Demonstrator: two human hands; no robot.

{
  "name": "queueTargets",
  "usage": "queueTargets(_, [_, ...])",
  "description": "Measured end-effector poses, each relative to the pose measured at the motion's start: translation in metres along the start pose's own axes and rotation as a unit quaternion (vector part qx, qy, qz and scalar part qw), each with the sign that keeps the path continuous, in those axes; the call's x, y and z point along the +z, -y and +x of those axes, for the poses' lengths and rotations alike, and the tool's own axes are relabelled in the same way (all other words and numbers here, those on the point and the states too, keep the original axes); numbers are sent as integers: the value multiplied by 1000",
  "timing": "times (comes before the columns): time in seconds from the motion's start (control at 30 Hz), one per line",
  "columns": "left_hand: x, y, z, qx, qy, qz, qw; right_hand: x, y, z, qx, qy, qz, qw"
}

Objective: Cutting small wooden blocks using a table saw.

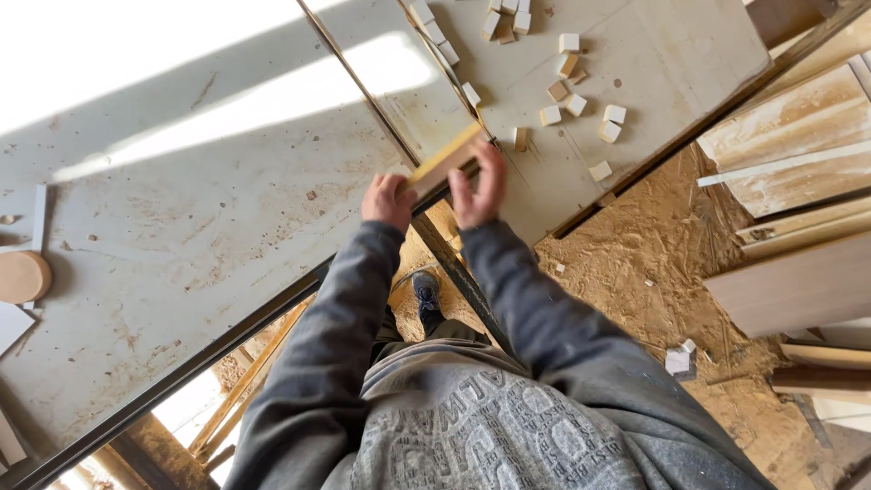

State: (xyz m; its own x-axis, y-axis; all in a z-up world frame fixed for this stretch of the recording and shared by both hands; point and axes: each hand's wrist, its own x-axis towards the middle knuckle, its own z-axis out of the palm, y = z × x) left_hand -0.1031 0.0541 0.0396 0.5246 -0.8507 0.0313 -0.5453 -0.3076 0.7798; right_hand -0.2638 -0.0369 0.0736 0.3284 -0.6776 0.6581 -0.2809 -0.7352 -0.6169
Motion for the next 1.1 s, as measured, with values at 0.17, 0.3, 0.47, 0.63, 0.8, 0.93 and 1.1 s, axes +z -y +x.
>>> queueTargets(0.17, [-66, -39, -55, 82, 124, -139, 979, -61, 47, 2, 415, -110, 361, 828])
queueTargets(0.3, [-57, -42, -61, 78, 147, -188, 968, -87, 11, 2, 427, 52, 418, 800])
queueTargets(0.47, [-72, -57, -56, 29, 11, -108, 994, -99, -32, 93, 282, -18, 229, 931])
queueTargets(0.63, [-88, -54, -70, 17, -21, -113, 993, -66, -80, 136, 314, 45, 154, 936])
queueTargets(0.8, [-86, -40, -77, 16, 13, -104, 994, -48, -120, 138, 250, 48, -19, 967])
queueTargets(0.93, [-87, -22, -76, 29, 8, -58, 998, -72, -90, 164, 176, -50, 62, 981])
queueTargets(1.1, [-82, 2, -69, 46, -12, -6, 999, -89, -71, 215, 101, -38, 162, 981])
